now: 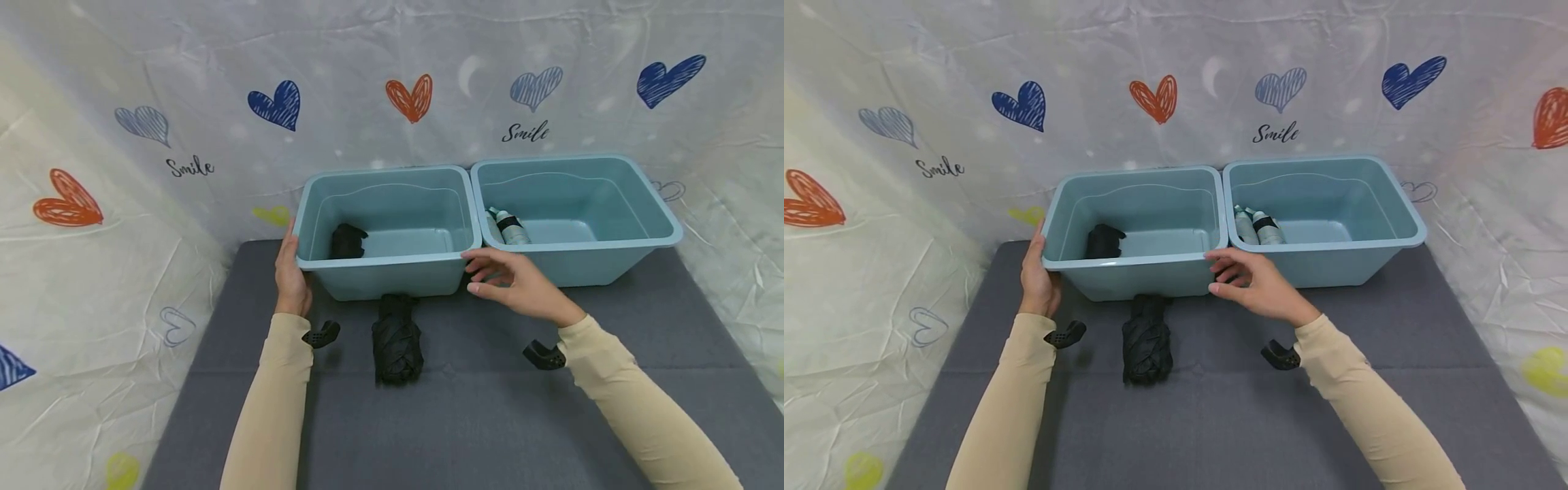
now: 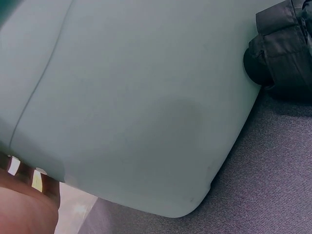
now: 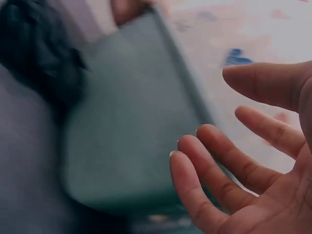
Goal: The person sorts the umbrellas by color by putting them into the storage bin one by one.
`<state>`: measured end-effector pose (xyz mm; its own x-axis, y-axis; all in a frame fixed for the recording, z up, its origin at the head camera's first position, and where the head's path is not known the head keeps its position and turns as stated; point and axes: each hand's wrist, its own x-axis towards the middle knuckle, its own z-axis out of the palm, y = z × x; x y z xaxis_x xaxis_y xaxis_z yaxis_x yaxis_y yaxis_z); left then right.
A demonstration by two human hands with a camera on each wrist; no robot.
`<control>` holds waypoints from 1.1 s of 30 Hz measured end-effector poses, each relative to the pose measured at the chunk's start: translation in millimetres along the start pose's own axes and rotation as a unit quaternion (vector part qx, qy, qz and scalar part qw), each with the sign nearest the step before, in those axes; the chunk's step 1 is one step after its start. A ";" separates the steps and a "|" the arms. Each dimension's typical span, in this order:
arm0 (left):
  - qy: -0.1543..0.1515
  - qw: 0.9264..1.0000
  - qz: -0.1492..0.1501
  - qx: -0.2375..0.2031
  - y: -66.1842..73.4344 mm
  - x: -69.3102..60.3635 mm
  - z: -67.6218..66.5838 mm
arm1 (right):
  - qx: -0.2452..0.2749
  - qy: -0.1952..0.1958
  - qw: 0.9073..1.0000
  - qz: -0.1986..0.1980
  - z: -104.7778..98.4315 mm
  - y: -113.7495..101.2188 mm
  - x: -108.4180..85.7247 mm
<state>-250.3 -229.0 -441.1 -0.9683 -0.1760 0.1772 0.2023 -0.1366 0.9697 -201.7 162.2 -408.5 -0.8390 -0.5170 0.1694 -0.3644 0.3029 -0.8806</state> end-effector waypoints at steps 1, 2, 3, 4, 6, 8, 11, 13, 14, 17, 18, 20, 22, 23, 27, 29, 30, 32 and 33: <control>0.000 1.000 -0.001 0.000 3.4 -1.8 1.5 | 0.005 -0.012 1.000 0.003 8.6 4.2 -0.2; -0.001 1.000 -0.002 -0.001 6.5 -3.6 3.1 | 0.011 -0.026 1.000 0.008 17.4 8.5 -0.1; 0.000 1.000 -0.004 -0.003 8.3 -4.5 4.0 | 0.014 -0.041 0.999 0.014 26.1 12.7 0.3; 0.000 1.000 -0.006 -0.004 10.4 -5.7 5.0 | 0.016 -0.057 0.998 0.021 35.1 16.7 0.8; 0.002 1.000 -0.007 -0.005 12.3 -6.6 5.5 | 0.015 -0.086 0.996 0.035 52.1 23.0 2.7; 0.003 1.000 -0.009 -0.005 12.5 -6.5 5.3 | 0.021 -0.111 0.992 0.058 67.8 28.4 5.7; 0.003 1.000 -0.004 -0.002 10.2 -4.9 3.7 | 0.032 -0.135 0.986 0.096 88.1 31.8 12.0; 0.002 1.000 -0.002 -0.003 5.0 -1.9 1.3 | 0.038 -0.140 0.983 0.117 99.2 33.4 17.6; 0.002 1.000 -0.001 -0.004 1.9 -0.1 0.0 | 0.040 -0.142 0.982 0.122 104.0 34.1 20.7; 0.005 1.000 -0.001 -0.006 -6.3 4.2 -2.9 | 0.052 -0.142 0.979 0.138 115.8 35.7 30.7; 0.005 1.000 0.000 -0.006 -7.9 4.8 -3.4 | 0.058 -0.142 0.978 0.142 118.8 36.1 33.8; 0.005 1.000 0.000 -0.006 -9.9 5.3 -3.7 | 0.069 -0.143 0.977 0.146 124.4 36.8 39.3; 0.004 1.000 0.003 -0.007 -10.5 4.8 -3.8 | 0.072 -0.144 0.977 0.143 129.1 36.4 43.3; 0.003 1.000 0.004 -0.006 -10.3 4.6 -3.7 | 0.068 -0.143 0.977 0.142 131.4 36.2 44.8; 0.003 1.000 0.000 -0.006 -3.3 0.8 -1.1 | 0.025 -0.137 0.980 0.139 141.2 33.4 47.9; 0.004 1.000 -0.005 -0.006 3.2 -2.3 1.7 | -0.005 -0.134 0.981 0.141 145.5 32.2 48.2; 0.004 1.000 -0.006 -0.006 5.3 -3.2 2.6 | -0.017 -0.133 0.981 0.141 147.3 31.6 48.2; 0.004 1.000 -0.009 -0.005 6.9 -3.4 3.2 | -0.033 -0.132 0.980 0.142 150.0 31.8 48.4; 0.005 1.000 -0.009 -0.004 4.2 -1.8 2.0 | -0.036 -0.133 0.980 0.144 150.6 31.3 48.5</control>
<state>-248.0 -227.4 -437.0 -0.9702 -0.1828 0.1590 0.1870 -0.1479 0.9712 -193.0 26.1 -494.5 -0.7800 -0.5890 -0.2113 -0.1637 0.5180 -0.8396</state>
